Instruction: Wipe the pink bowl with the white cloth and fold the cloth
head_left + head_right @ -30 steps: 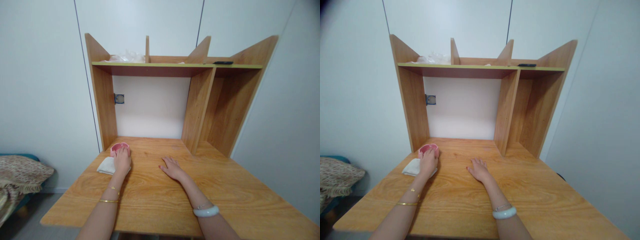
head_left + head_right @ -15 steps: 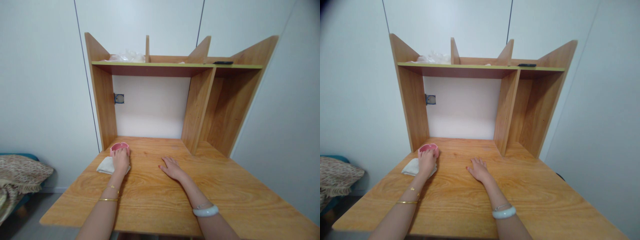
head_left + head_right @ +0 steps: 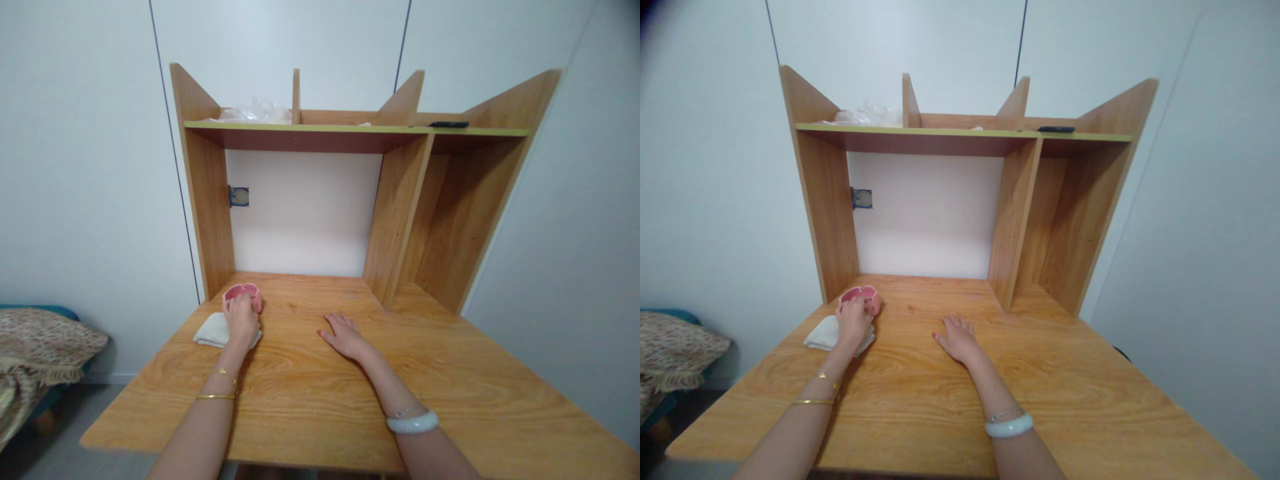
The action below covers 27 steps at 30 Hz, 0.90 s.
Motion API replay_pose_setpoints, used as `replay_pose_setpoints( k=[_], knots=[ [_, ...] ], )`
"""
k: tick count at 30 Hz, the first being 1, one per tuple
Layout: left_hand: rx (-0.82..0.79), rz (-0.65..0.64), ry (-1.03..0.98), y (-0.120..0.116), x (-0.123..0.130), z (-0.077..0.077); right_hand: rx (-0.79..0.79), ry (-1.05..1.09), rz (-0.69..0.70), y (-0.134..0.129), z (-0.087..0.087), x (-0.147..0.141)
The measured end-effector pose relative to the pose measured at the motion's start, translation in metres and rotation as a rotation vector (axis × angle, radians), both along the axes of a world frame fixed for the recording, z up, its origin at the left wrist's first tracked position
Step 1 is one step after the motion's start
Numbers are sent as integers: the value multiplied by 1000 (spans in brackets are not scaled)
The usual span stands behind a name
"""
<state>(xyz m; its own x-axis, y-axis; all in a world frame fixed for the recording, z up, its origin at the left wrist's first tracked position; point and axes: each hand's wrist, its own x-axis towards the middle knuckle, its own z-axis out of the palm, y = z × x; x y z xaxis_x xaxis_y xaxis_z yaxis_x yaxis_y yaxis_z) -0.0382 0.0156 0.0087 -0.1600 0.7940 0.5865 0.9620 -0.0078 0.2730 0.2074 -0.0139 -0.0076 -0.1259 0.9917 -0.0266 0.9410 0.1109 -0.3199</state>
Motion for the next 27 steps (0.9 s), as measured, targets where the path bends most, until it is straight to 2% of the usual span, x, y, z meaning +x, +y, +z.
replay_pose_setpoints(
  k=[6, 13, 20, 24, 27],
  knots=[
    [62, -136, -71, -3, 11, 4, -5, 3, -4, -1, 1, 0],
    [80, -359, 103, -17, 37, 7, -9, 6, 0, -1, 2, 0],
    [24, -556, 175, -23, 60, -2, -6, 5, -10, 1, -1, 0],
    [3, -607, 197, -24, 65, -6, -1, 9, -4, 1, 0, -1],
    [-8, -594, 211, -25, 64, -7, 7, 9, 1, 1, 0, -1]
  ],
)
